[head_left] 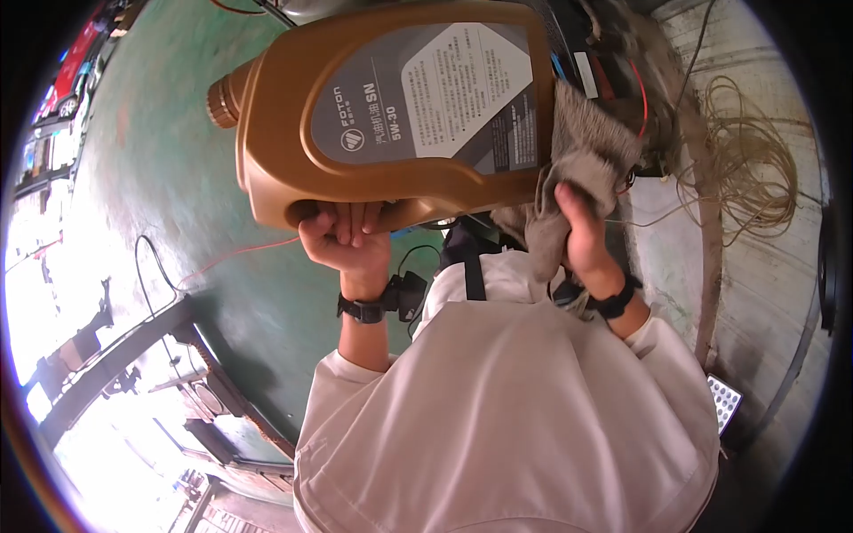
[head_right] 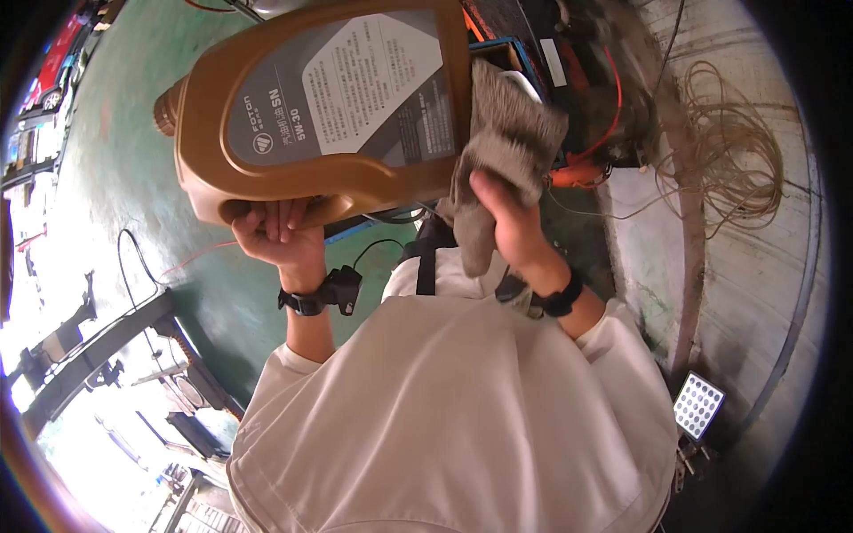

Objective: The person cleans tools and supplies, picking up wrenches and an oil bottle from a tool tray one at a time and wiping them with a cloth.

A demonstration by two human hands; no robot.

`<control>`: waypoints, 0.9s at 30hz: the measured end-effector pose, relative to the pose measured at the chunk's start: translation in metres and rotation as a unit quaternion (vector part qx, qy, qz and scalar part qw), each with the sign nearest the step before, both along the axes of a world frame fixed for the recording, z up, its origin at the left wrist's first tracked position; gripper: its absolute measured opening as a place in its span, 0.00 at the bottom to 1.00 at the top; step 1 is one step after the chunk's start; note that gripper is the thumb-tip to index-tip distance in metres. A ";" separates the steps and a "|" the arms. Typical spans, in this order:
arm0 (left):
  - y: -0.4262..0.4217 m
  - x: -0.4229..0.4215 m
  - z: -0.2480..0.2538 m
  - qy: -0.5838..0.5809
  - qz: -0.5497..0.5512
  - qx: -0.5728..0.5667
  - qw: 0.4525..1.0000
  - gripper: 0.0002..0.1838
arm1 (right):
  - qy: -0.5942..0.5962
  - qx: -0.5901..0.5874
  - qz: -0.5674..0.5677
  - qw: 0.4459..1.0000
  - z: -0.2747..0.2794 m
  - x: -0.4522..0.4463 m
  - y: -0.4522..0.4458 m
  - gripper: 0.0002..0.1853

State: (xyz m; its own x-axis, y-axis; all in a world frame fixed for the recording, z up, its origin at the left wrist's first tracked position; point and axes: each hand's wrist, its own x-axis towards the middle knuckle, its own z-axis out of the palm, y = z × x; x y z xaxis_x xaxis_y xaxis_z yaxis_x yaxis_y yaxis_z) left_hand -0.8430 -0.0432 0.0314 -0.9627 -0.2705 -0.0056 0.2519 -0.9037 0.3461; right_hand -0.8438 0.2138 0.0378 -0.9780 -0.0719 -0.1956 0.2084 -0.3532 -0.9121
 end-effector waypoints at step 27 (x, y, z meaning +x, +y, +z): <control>0.017 0.002 -0.033 -0.046 0.013 -0.086 0.995 0.05 | 0.226 0.388 0.181 0.875 -0.012 -0.017 0.100 0.16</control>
State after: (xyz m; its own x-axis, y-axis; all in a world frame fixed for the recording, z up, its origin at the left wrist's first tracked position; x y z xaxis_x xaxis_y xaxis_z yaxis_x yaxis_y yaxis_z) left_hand -0.8411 -0.0266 -0.0018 -0.9530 -0.2997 -0.0450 0.2343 -0.8227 0.5179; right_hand -0.8609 0.3139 0.0256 -0.9085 -0.4103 0.0790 -0.2662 0.4226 -0.8664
